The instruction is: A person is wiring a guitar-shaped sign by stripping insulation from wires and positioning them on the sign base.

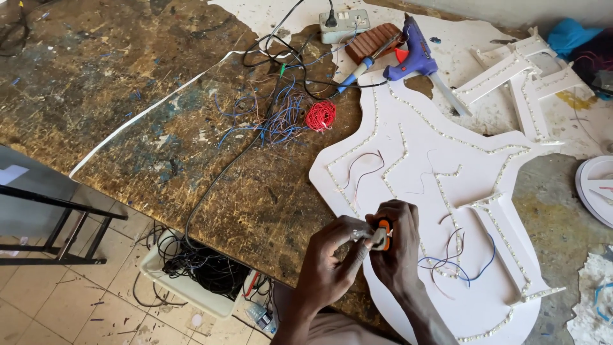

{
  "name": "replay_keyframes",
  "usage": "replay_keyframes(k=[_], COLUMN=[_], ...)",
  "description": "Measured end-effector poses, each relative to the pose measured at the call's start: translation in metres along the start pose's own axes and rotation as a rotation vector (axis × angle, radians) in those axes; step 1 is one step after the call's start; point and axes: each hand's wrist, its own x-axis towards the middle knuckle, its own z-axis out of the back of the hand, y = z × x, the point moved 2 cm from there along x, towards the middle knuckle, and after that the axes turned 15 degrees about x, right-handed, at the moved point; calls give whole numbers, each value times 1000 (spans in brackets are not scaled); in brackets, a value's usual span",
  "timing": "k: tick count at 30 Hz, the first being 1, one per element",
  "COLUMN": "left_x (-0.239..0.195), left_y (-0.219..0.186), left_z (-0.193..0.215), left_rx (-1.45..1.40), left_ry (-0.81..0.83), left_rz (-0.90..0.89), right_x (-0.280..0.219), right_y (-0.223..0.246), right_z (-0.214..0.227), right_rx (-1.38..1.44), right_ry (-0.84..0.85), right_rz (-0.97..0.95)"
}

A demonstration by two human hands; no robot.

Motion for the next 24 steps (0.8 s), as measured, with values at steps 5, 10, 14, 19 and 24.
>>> replay_keyframes(k=[5,10,14,19,24], left_x=[-20,-22,-15,-2,9], left_y=[11,14,19,23,49], left_z=[-5,-24,-28,-24,-22], left_rx=[213,-41,-353,-559,-373], left_ry=[-101,-193,-367,-245,-61], left_rz=[20,110,-44,-190,-175], right_x=[-15,-20,-32,-34,-33], right_y=[-4,10,5,-7,-19], right_z=[2,-3,-17,-26,-22], right_rx=[-154,70,508,649,791], right_ry=[-23,54,-2,23,-67], right_rz=[-71,-385,-589,-494,-785])
